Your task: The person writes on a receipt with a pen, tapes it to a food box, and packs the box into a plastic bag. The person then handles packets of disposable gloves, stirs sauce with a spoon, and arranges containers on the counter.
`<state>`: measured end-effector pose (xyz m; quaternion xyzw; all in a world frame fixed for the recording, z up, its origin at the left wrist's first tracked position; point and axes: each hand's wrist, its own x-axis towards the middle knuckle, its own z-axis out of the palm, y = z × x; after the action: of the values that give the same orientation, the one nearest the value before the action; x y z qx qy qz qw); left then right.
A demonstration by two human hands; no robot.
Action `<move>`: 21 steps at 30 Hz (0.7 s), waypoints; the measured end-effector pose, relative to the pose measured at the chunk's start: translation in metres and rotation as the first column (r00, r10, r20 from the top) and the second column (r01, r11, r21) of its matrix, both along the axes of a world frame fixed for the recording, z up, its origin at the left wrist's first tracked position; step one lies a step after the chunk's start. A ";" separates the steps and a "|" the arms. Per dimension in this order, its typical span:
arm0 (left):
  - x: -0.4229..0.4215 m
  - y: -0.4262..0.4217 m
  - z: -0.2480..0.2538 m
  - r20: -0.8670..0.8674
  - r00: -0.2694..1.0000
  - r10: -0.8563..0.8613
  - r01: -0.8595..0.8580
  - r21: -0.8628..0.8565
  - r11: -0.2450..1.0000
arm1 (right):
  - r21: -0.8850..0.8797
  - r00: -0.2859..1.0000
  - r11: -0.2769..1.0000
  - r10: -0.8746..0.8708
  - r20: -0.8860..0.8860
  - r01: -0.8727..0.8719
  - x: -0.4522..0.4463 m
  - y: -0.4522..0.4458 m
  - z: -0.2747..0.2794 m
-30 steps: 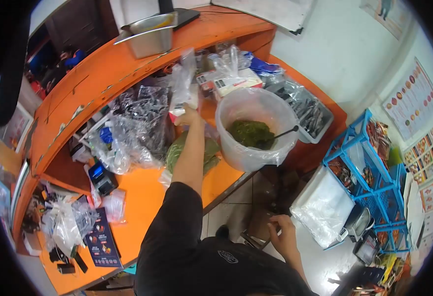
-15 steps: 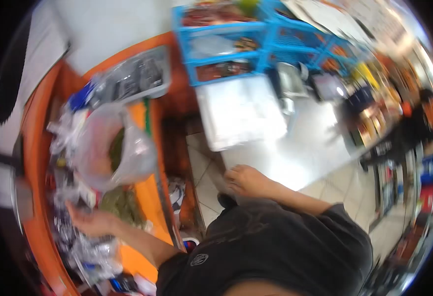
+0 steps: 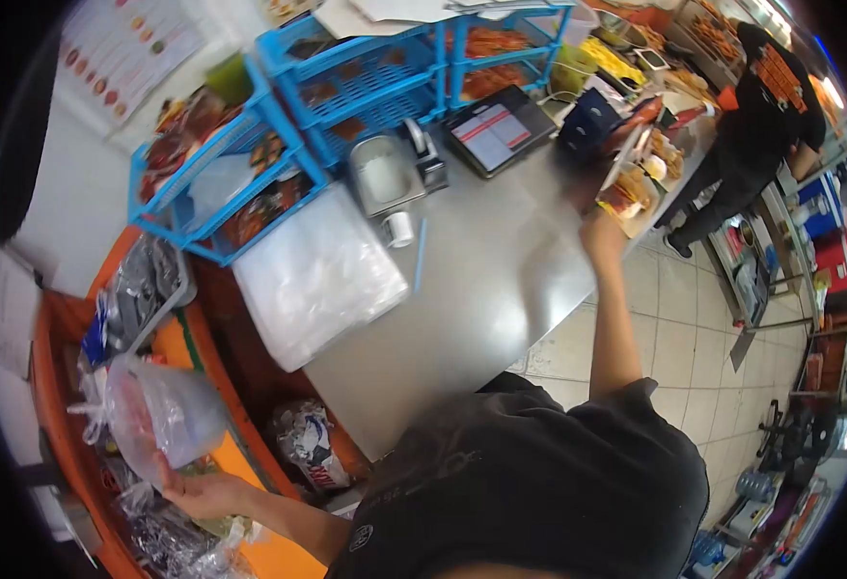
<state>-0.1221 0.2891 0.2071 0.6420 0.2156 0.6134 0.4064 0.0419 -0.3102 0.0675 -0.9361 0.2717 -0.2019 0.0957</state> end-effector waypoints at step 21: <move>0.248 -0.272 -0.197 -0.939 0.336 0.072 0.569 0.263 0.779 | 0.852 0.961 0.476 -0.046 0.272 -0.218 -0.037 -0.131 -0.124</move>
<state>0.1259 0.0173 0.0103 0.9825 0.1071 0.1100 0.1050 0.0051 -0.4409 -0.0566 -0.7336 0.2737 -0.1498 0.6037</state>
